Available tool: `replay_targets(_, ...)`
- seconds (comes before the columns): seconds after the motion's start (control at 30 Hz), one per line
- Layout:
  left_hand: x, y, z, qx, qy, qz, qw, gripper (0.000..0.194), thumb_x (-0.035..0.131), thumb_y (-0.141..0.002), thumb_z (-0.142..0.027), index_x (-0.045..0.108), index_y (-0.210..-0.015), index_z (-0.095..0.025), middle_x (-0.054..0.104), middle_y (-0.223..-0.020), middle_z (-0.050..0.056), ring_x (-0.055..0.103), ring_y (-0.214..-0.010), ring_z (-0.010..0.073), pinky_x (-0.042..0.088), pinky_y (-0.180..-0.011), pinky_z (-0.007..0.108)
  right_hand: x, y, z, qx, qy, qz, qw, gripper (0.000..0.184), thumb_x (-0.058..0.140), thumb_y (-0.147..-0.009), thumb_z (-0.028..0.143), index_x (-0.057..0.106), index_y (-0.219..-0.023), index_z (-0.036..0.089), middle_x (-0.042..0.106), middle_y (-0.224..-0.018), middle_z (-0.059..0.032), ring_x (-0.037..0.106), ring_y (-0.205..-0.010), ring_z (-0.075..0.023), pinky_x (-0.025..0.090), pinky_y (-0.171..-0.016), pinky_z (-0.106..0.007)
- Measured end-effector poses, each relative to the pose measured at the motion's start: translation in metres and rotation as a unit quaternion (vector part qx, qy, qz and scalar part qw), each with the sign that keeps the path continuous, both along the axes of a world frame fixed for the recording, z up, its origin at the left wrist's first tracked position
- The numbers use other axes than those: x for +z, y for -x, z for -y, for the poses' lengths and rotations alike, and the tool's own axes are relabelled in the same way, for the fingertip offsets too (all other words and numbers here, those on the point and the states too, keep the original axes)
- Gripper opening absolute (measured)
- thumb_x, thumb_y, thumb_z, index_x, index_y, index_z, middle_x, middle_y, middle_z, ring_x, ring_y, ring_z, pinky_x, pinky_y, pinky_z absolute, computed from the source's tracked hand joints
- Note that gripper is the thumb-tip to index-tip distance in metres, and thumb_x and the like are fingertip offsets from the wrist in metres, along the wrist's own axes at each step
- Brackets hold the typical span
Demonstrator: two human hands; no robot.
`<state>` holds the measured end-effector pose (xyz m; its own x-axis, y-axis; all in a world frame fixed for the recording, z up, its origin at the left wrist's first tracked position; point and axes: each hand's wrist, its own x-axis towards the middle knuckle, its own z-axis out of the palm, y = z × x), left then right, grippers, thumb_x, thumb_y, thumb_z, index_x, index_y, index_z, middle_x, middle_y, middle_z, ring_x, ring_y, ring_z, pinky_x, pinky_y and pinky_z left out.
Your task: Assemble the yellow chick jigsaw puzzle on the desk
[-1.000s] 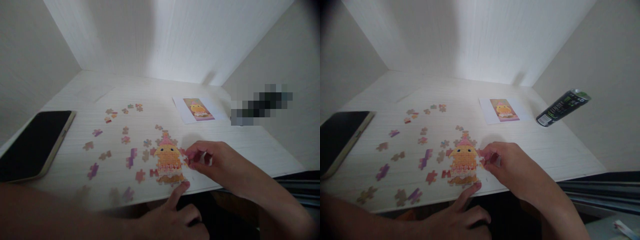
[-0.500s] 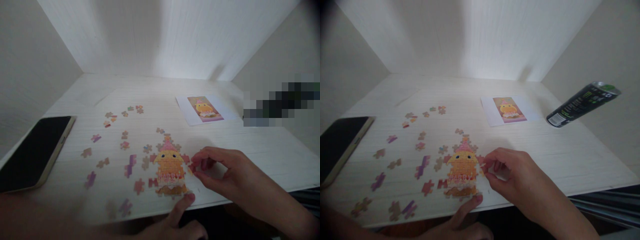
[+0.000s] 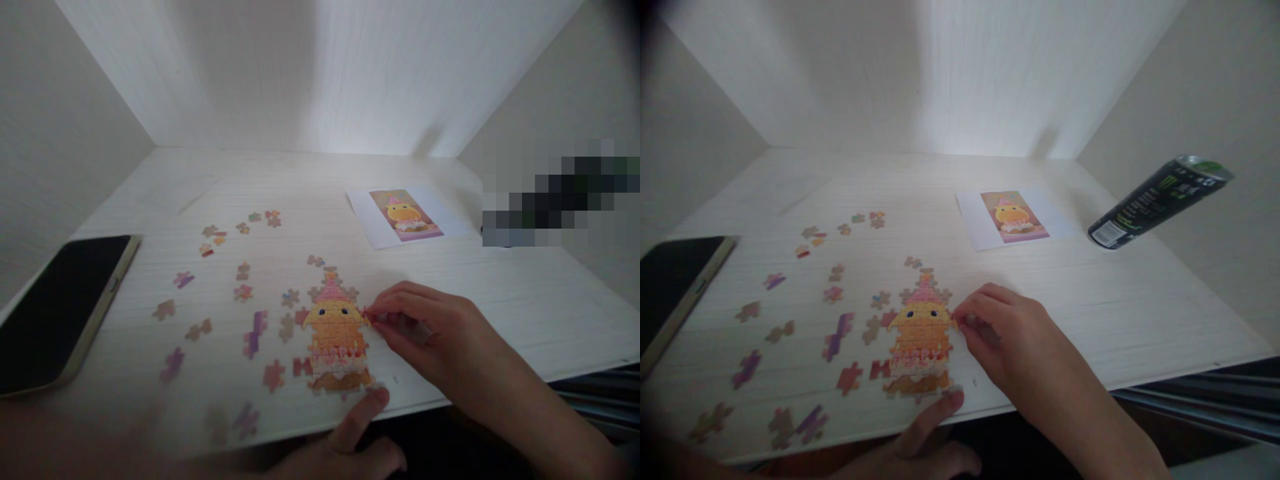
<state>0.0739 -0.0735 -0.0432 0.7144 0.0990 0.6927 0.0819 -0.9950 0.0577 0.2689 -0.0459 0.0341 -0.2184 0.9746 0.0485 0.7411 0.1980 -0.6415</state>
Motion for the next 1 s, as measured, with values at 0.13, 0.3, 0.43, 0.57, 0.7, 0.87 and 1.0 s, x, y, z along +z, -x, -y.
replay_targets(0.13,-0.007,0.000,0.003,-0.025,0.011,-0.012,1.000,0.032,0.043,-0.098,-0.014,0.069,-0.084,-0.024,0.059,-0.091,-0.004,0.048,-0.084,0.0124,-0.007,-0.123,0.052,-0.001,-0.001,0.001,0.002,-0.015,0.005,1.000,0.022,0.059,-0.090,0.009,0.071,-0.097,0.026,0.071,-0.100,0.0006,0.066,-0.088,-0.0146,0.052,-0.077,-0.027)
replay_targets(0.3,-0.017,0.000,0.010,-0.046,0.048,-0.041,0.997,0.007,0.069,-0.087,-0.013,0.069,-0.092,-0.019,0.058,-0.088,-0.007,0.047,-0.083,0.0107,-0.004,-0.123,0.053,0.000,0.001,0.000,0.003,-0.033,0.000,0.999,0.020,0.059,-0.092,0.010,0.072,-0.095,0.025,0.071,-0.100,0.0007,0.066,-0.089,-0.0139,0.053,-0.079,-0.027)
replay_targets(0.43,-0.021,0.000,0.014,-0.053,0.059,-0.026,0.996,0.010,0.062,-0.091,-0.012,0.069,-0.091,-0.019,0.058,-0.090,-0.006,0.046,-0.082,0.0123,-0.002,-0.123,0.053,-0.001,0.003,-0.002,0.010,-0.036,-0.004,0.999,0.022,0.060,-0.091,0.008,0.073,-0.096,0.025,0.071,-0.102,0.0006,0.066,-0.090,-0.0135,0.053,-0.081,-0.026)
replay_targets(0.57,-0.022,0.001,0.014,-0.044,0.054,-0.027,0.997,0.011,0.062,-0.090,-0.010,0.069,-0.089,-0.019,0.057,-0.087,-0.006,0.046,-0.080,0.0122,-0.001,-0.123,0.054,-0.002,0.002,-0.002,0.010,-0.043,-0.011,0.999,0.018,0.060,-0.092,0.012,0.072,-0.096,0.025,0.070,-0.105,0.0003,0.066,-0.093,-0.0129,0.053,-0.082,-0.024)
replay_targets(0.7,-0.020,-0.002,0.012,-0.044,0.047,-0.028,0.998,0.013,0.060,-0.090,-0.010,0.069,-0.088,-0.020,0.057,-0.087,-0.006,0.047,-0.081,0.0116,-0.001,-0.123,0.055,-0.002,0.001,0.000,0.006,-0.037,-0.014,0.999,0.017,0.060,-0.092,0.013,0.071,-0.096,0.025,0.071,-0.102,0.0006,0.065,-0.093,-0.0133,0.053,-0.082,-0.025)
replay_targets(0.87,-0.022,-0.003,0.013,-0.032,0.041,-0.030,0.998,0.020,0.052,-0.094,-0.009,0.068,-0.087,-0.019,0.056,-0.086,-0.004,0.045,-0.079,0.0117,0.003,-0.123,0.054,-0.002,0.001,-0.001,0.000,-0.023,-0.011,1.000,0.018,0.060,-0.092,0.012,0.071,-0.094,0.025,0.072,-0.097,0.0014,0.065,-0.088,-0.0134,0.052,-0.078,-0.026)
replay_targets(1.0,-0.025,-0.002,0.016,-0.029,0.035,-0.045,0.998,0.013,0.058,-0.091,-0.010,0.068,-0.090,-0.020,0.056,-0.087,-0.005,0.046,-0.079,0.0121,0.005,-0.123,0.054,-0.001,0.002,-0.001,0.001,-0.023,-0.011,1.000,0.018,0.060,-0.091,0.011,0.070,-0.094,0.025,0.072,-0.096,0.0012,0.065,-0.088,-0.0134,0.051,-0.077,-0.026)
